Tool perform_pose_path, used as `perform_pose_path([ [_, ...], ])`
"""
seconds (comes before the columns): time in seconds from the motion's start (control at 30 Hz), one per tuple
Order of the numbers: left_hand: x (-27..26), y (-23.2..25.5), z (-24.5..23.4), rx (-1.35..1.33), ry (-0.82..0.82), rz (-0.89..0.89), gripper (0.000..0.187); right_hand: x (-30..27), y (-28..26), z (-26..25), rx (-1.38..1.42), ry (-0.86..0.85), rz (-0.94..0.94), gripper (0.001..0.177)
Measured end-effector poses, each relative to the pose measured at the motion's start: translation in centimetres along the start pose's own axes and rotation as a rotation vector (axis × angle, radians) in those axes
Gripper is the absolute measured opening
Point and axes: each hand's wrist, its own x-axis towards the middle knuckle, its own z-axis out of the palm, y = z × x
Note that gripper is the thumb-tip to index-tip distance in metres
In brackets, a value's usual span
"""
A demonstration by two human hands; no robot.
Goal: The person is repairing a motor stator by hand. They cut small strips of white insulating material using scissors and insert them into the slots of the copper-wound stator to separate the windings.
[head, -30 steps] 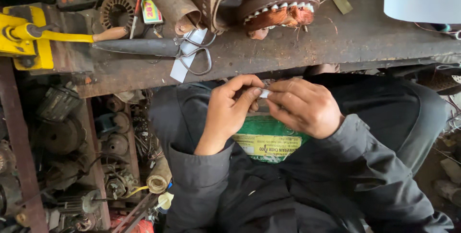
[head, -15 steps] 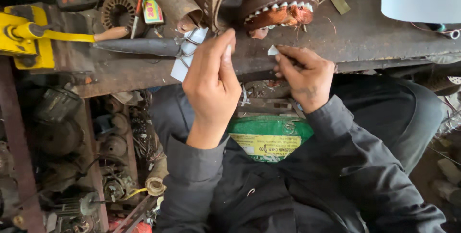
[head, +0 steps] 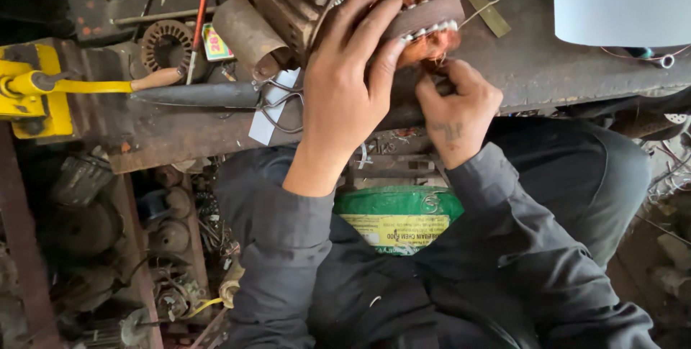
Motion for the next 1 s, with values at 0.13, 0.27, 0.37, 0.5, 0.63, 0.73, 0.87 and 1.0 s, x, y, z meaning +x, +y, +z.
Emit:
perform_pose_path([
  [0.13, -0.2, -0.6, 1.1, -0.106, -0.046, -0.069, 0.049, 0.6, 0.2, 0.1, 0.083, 0.023, 0.012, 0.016],
  [0.27, -1.4, -1.8, 3.0, -0.541, -0.050, -0.375, 0.056, 1.1, 0.3, 0.5, 0.066, 0.034, -0.007, 0.013],
  [0.37, -2.5, -2.6, 4.3, -0.692, 0.126, -0.255, 0.054, 1.3, 0.2, 0.6, 0.210, -0.021, 0.119, 0.015],
  [0.5, -4.0, -2.6, 5.2, -0.846, 0.219, -0.300, 0.064, 1.4, 0.2, 0.5, 0.135, -0.020, -0.004, 0.015],
  [0.63, -5.1, -2.0, 5.2, -0.913, 0.232, -0.315, 0.068, 1.6, 0.6, -0.1, 0.064, -0.070, -0.158, 0.014],
  [0.73, -5.2, -1.7, 5.2, -0.983, 0.253, -0.347, 0.067, 1.6, 0.8, -0.8, 0.035, -0.146, -0.242, 0.015],
  [0.87, -5.4, -1.5, 5.1, -1.015, 0.249, -0.369, 0.067, 1.1, 0.5, -1.6, -0.012, -0.211, -0.309, 0.010],
  [1.0, -5.3, -1.4, 5.1, -1.033, 0.276, -0.386, 0.067, 1.2, 0.4, -1.4, 0.021, -0.132, -0.234, 0.014],
])
